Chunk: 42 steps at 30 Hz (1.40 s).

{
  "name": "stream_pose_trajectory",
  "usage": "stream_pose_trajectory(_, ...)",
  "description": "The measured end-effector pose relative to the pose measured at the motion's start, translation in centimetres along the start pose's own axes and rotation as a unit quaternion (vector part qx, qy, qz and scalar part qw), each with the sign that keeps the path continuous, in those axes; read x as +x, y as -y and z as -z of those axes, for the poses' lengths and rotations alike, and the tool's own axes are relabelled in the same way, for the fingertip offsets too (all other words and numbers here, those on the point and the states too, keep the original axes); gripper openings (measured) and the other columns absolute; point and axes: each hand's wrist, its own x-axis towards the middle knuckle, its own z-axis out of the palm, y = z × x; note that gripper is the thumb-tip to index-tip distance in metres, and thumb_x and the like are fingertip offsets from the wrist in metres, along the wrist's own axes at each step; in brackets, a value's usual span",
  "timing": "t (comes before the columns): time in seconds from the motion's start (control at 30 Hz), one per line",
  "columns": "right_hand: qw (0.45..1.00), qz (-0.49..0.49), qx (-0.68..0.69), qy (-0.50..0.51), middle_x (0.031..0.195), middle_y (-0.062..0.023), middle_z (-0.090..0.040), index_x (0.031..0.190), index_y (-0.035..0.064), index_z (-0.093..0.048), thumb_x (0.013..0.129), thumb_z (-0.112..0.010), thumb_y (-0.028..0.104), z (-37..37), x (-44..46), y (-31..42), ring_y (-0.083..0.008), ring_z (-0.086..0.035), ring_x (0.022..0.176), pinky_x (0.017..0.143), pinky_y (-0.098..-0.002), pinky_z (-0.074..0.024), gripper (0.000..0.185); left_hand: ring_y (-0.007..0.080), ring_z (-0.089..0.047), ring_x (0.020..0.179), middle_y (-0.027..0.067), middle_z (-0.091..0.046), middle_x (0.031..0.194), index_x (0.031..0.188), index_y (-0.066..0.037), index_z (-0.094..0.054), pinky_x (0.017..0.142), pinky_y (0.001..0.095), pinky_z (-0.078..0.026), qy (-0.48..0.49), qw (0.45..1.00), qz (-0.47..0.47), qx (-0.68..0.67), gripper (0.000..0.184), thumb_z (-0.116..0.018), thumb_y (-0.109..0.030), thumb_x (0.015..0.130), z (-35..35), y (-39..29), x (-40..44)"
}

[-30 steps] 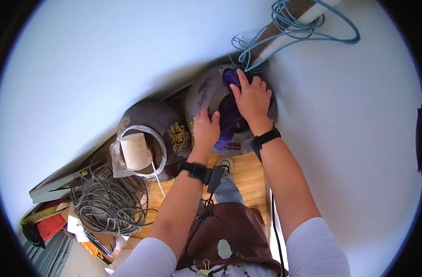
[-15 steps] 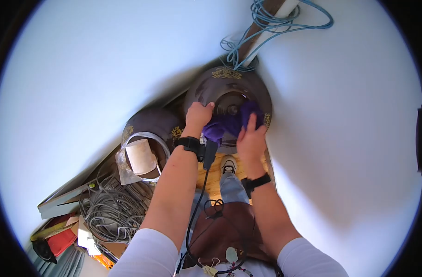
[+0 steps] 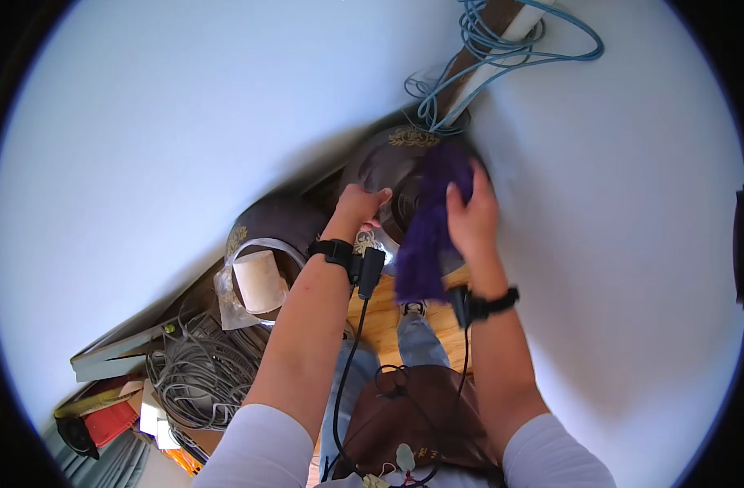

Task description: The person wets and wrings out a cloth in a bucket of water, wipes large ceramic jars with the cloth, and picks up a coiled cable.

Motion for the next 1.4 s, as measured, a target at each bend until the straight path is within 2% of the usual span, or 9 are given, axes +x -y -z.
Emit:
stream_pose_trajectory(0.27, 0.967, 0.043, -0.16, 0.194, 0.101, -0.0211, -0.053, 0.125, 0.0142, -0.052, 0.077, -0.064, 0.017, -7.8, 1.8, 5.2, -0.0384, -0.062, 0.086, 0.075, -0.0448, -0.0523, 0.05, 0.0209, -0.065, 0.052, 0.0122, -0.062, 0.061, 0.077, 0.005, -0.066, 0.049, 0.0308, -0.052, 0.006, 0.999, -0.04, 0.029, 0.04, -0.067, -0.034, 0.084, -0.8, 2.0, 1.8)
stream_pose_trajectory(0.37, 0.969, 0.068, -0.152, 0.184, 0.1, -0.0184, -0.053, 0.125, 0.017, -0.053, 0.075, -0.066, 0.016, -7.9, 0.8, 5.0, -0.037, -0.061, 0.086, 0.072, -0.0439, -0.0525, 0.051, 0.0195, -0.064, 0.053, 0.0113, -0.064, 0.062, 0.081, 0.005, -0.067, 0.053, 0.0316, -0.052, -0.112, 0.968, -0.159, 0.161, 0.035, -0.061, -0.029, 0.087, -1.1, 3.6, 0.6)
stream_pose_trajectory(0.43, 0.958, 0.106, -0.102, 0.245, 0.099, -0.0169, -0.053, 0.125, 0.0191, -0.054, 0.075, -0.066, 0.014, -6.5, 1.0, 4.4, -0.0365, -0.061, 0.084, 0.071, -0.043, -0.0524, 0.052, 0.0173, -0.066, 0.068, 0.01, -0.067, 0.078, 0.093, 0.004, -0.066, 0.062, 0.0317, -0.053, 0.03, 0.978, -0.089, -0.186, 0.027, -0.055, -0.021, 0.091, -0.9, 4.6, 0.2)
stream_pose_trajectory(0.53, 0.946, 0.138, -0.11, 0.273, 0.099, -0.0161, -0.053, 0.121, 0.0198, -0.058, 0.072, -0.068, 0.012, -5.4, 0.5, 4.3, -0.0332, -0.061, 0.088, 0.072, -0.0402, -0.0527, 0.05, 0.0206, -0.063, 0.088, 0.0119, -0.064, 0.104, 0.115, 0.002, -0.056, 0.078, 0.0334, -0.051, 0.068, 0.935, -0.068, -0.341, 0.03, -0.05, -0.018, 0.094, -0.2, 6.4, -2.0)
stream_pose_trajectory(0.67, 0.936, 0.197, -0.126, 0.262, 0.097, -0.0135, -0.053, 0.115, 0.0237, -0.063, 0.073, -0.067, 0.011, -5.3, -1.1, 4.5, -0.0317, -0.06, 0.087, 0.071, -0.0379, -0.0526, 0.044, 0.0198, -0.059, 0.1, 0.0128, -0.06, 0.113, 0.129, 0.002, -0.046, 0.086, 0.0324, -0.047, 0.127, 0.911, -0.101, -0.379, 0.04, -0.049, -0.008, 0.09, 0.8, 6.1, -2.7)
stream_pose_trajectory(0.9, 0.885, 0.238, -0.223, 0.332, 0.094, -0.0093, -0.053, 0.112, 0.0318, -0.067, 0.08, -0.059, 0.014, -4.3, -2.6, 4.6, -0.0265, -0.058, 0.086, 0.069, -0.0349, -0.0509, 0.037, 0.023, -0.059, 0.099, 0.0161, -0.058, 0.12, 0.137, 0.005, -0.037, 0.08, 0.0303, -0.048, -0.038, 0.951, -0.158, -0.264, 0.062, -0.059, -0.008, 0.081, 2.4, 4.4, 0.4)
stream_pose_trajectory(1.07, 0.875, 0.271, -0.236, 0.324, 0.093, -0.0075, -0.054, 0.101, 0.0301, -0.071, 0.082, -0.058, 0.02, -3.2, -3.9, 3.1, -0.0238, -0.057, 0.086, 0.066, -0.0332, -0.0502, 0.025, 0.0333, -0.058, 0.109, 0.0228, -0.06, 0.117, 0.139, -0.001, -0.037, 0.088, 0.0412, -0.048, -0.047, 0.917, -0.344, 0.195, 0.073, -0.069, -0.023, 0.077, -0.6, -0.6, 0.2)
stream_pose_trajectory(1.17, 0.874, 0.288, -0.196, 0.34, 0.092, -0.0068, -0.053, 0.105, 0.0326, -0.07, 0.079, -0.058, 0.014, -0.6, -4.0, 1.7, -0.0257, -0.056, 0.084, 0.066, -0.0332, -0.0507, 0.034, 0.0356, -0.058, 0.106, 0.0209, -0.061, 0.114, 0.139, -0.004, -0.037, 0.088, 0.0433, -0.048, -0.063, 0.873, -0.284, 0.391, 0.077, -0.072, -0.024, 0.074, -1.6, -3.3, -1.1)
stream_pose_trajectory(1.4, 0.892, 0.177, -0.204, 0.361, 0.095, -0.0079, -0.053, 0.1, 0.0306, -0.071, 0.072, -0.064, 0.01, 5.2, -5.0, -1.5, -0.0272, -0.056, 0.09, 0.07, -0.037, -0.0518, 0.036, 0.0366, -0.061, 0.099, 0.0209, -0.063, 0.106, 0.139, -0.004, -0.036, 0.085, 0.0443, -0.049, -0.083, 0.873, -0.289, 0.383, 0.077, -0.072, -0.022, 0.074, -2.1, -3.1, -1.0)
